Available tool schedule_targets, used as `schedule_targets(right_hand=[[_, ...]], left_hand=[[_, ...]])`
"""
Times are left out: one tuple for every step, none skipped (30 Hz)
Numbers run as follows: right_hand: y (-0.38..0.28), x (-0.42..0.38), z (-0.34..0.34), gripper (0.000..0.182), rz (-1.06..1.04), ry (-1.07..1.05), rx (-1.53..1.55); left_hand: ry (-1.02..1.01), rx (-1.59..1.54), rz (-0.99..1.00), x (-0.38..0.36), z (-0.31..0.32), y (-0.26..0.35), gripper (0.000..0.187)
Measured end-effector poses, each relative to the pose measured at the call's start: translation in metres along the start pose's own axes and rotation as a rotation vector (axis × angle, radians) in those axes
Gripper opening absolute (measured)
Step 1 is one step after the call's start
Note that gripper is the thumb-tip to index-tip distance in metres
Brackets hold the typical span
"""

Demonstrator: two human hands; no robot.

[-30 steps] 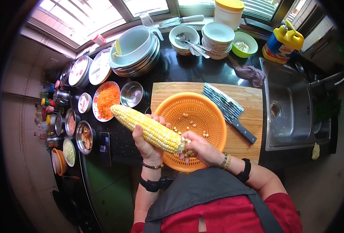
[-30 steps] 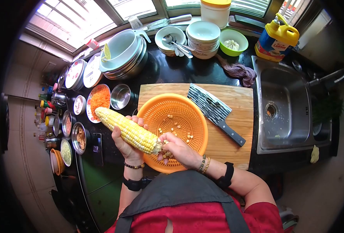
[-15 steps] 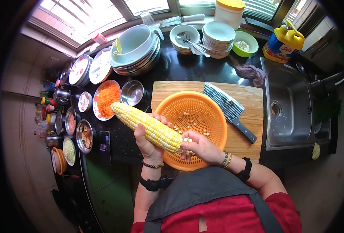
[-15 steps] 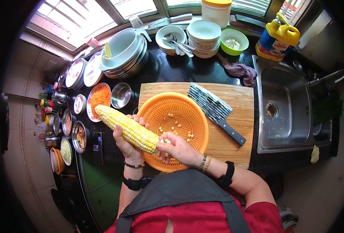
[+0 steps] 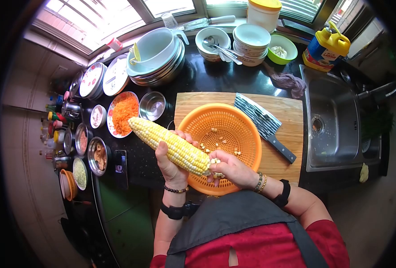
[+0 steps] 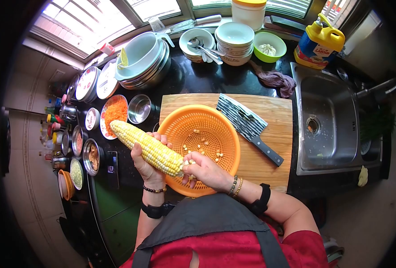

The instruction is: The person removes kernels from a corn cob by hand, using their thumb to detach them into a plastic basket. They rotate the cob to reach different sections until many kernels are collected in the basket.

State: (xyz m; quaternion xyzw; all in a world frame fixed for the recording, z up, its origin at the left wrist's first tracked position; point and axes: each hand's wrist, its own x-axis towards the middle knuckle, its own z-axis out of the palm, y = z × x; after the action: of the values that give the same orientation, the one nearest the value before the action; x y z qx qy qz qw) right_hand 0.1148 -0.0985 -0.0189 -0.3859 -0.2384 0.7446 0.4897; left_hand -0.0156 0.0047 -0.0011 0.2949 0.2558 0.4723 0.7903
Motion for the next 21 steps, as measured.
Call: schedule_targets(right_hand=[[-0.0002,0.0,0.0004,0.02,0.006,-0.003,-0.001],[-0.001,-0.0003,0.0005,0.02,0.012,-0.006,-0.003],[-0.0018,-0.0005,0.0006,0.02,0.017,-0.009,-0.005],[-0.002,-0.0008,0.0005,0.02,0.023,-0.011,0.006],[-0.002,-0.0009,0.0006,0.019,0.028,-0.014,0.017],[-0.0022,-0.001,0.0008,0.019,0.034,-0.016,0.028],[-0.0029,-0.0009,0.0011,0.019,0.041,-0.01,0.017],[-0.004,-0.0008,0.0014,0.018,0.047,-0.003,0.007],[-0.0052,-0.001,0.0016,0.018,0.054,0.005,-0.002],[-0.0067,-0.0015,0.0018,0.018,0.061,0.01,-0.014],[-0.0083,-0.002,0.0021,0.017,0.068,0.014,-0.026],[-0.0092,-0.0022,0.0021,0.017,0.076,0.019,-0.038],[-0.0092,-0.002,0.0014,0.017,0.08,0.012,-0.038],[-0.0089,-0.0017,0.0003,0.017,0.083,0.006,-0.038],[-0.0087,-0.0016,-0.0003,0.016,0.087,-0.001,-0.037],[-0.0087,-0.0016,-0.0003,0.016,0.083,-0.005,-0.038],[-0.0087,-0.0017,-0.0002,0.016,0.08,-0.01,-0.038],[-0.0089,-0.0018,-0.0002,0.016,0.076,-0.014,-0.039],[-0.0092,-0.002,-0.0002,0.016,0.076,-0.014,-0.037],[-0.0094,-0.0023,0.0002,0.016,0.077,-0.014,-0.034],[-0.0095,-0.0027,0.0008,0.016,0.079,-0.015,-0.032]], left_hand=[[0.0,-0.001,-0.002,-0.0005,-0.0006,0.0003,0.047],[0.0,-0.001,-0.005,-0.0009,-0.0009,0.0005,0.047],[0.001,0.001,-0.005,-0.001,-0.0008,0.0006,0.047],[0.002,0.003,-0.004,-0.0012,-0.0008,0.0009,0.047],[0.002,0.006,-0.004,-0.0013,-0.0008,0.0011,0.047],[0.008,0.001,-0.004,-0.0015,-0.0007,0.0009,0.047],[0.015,-0.004,-0.005,-0.0018,-0.0005,0.0004,0.047],[0.02,-0.008,-0.006,-0.002,-0.0003,-0.0001,0.047],[0.014,0.002,-0.002,-0.0022,-0.0004,-0.0004,0.046],[0.007,0.013,0.002,-0.0023,-0.0005,-0.0008,0.045],[0.0,0.023,0.006,-0.0023,-0.0006,-0.0011,0.044],[-0.007,0.034,0.004,-0.0025,-0.0003,-0.001,0.044],[-0.013,0.046,0.002,-0.0029,0.0003,-0.0007,0.044],[-0.02,0.057,0.0,-0.0032,0.0009,-0.0004,0.044],[-0.016,0.061,-0.004,-0.0032,0.0017,-0.0002,0.045],[-0.011,0.065,-0.007,-0.0032,0.0025,-0.0001,0.046],[-0.007,0.068,-0.011,-0.0032,0.003,-0.0001,0.047],[-0.002,0.066,-0.015,-0.0031,0.0025,-0.0002,0.047],[0.002,0.063,-0.02,-0.0027,0.0015,-0.0005,0.047],[0.007,0.061,-0.024,-0.0025,0.0009,-0.0007,0.047],[0.002,0.062,-0.028,-0.0023,0.0012,-0.0005,0.048]])
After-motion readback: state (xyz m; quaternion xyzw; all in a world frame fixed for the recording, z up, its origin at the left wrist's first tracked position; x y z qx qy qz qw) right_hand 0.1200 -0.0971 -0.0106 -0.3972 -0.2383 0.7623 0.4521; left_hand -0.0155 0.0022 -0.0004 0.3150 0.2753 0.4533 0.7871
